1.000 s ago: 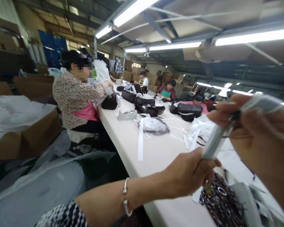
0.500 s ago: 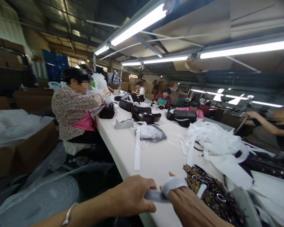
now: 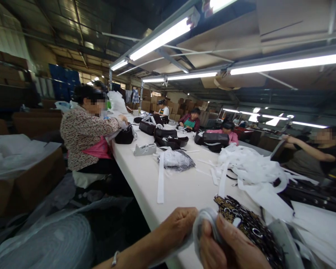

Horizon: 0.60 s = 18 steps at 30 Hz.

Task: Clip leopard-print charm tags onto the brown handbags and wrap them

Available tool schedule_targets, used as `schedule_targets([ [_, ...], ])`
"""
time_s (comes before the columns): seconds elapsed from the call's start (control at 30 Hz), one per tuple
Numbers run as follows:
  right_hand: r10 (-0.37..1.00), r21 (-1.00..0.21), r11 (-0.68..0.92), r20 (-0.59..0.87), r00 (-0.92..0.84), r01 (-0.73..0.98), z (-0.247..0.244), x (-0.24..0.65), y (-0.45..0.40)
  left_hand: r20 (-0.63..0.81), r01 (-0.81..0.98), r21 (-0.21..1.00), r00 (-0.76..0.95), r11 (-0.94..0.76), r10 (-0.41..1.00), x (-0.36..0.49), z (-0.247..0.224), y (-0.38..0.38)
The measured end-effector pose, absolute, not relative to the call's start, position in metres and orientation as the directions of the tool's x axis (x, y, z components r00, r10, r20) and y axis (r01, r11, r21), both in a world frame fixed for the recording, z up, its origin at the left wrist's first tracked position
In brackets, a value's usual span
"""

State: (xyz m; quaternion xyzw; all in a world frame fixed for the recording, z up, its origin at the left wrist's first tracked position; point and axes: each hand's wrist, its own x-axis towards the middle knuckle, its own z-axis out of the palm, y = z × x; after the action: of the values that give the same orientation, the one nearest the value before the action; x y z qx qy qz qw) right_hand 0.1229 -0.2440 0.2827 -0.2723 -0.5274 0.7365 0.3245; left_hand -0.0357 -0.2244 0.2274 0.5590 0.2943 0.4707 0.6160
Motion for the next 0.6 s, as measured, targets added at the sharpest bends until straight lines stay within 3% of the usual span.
schedule_targets([
  [0.1, 0.877, -0.953, 0.044, 0.181, -0.444, -0.301, 0.301, 0.120, -0.239, 0.245, -0.276, 0.939, 0.123, -0.204, 0.962, -0.006, 0.209, -0.235],
  [0.2, 0.842, -0.891, 0.449, 0.450, -0.298, -0.076, 0.303, 0.126, -0.227, 0.292, -0.114, 0.954, 0.128, -0.278, 0.948, 0.001, 0.197, -0.245],
  [0.27, 0.726, -0.705, 0.678, 0.594, -0.347, 0.210, 0.296, 0.131, -0.218, 0.207, -0.113, 0.977, 0.304, -0.181, 0.930, -0.006, 0.196, -0.250],
  [0.33, 0.533, -0.378, 0.845, 0.662, -0.527, 0.378, 0.284, 0.135, -0.209, 0.120, -0.196, 0.980, 0.473, -0.029, 0.873, -0.019, 0.202, -0.255],
  [0.4, 0.341, -0.068, 0.919, 0.630, -0.698, 0.388, 0.275, 0.137, -0.203, 0.046, -0.207, 0.974, 0.575, 0.092, 0.817, -0.037, 0.209, -0.259],
  [0.43, 0.290, 0.032, 0.924, 0.591, -0.752, 0.382, 0.271, 0.138, -0.201, -0.005, -0.152, 0.981, 0.593, 0.117, 0.805, -0.046, 0.212, -0.260],
  [0.5, 0.336, 0.096, 0.895, 0.494, -0.802, 0.435, 0.263, 0.142, -0.198, -0.109, 0.033, 0.993, 0.569, 0.109, 0.815, -0.065, 0.217, -0.261],
  [0.6, 0.528, 0.049, 0.823, 0.298, -0.795, 0.565, 0.242, 0.148, -0.200, -0.135, 0.264, 0.964, 0.438, 0.016, 0.889, -0.090, 0.221, -0.259],
])
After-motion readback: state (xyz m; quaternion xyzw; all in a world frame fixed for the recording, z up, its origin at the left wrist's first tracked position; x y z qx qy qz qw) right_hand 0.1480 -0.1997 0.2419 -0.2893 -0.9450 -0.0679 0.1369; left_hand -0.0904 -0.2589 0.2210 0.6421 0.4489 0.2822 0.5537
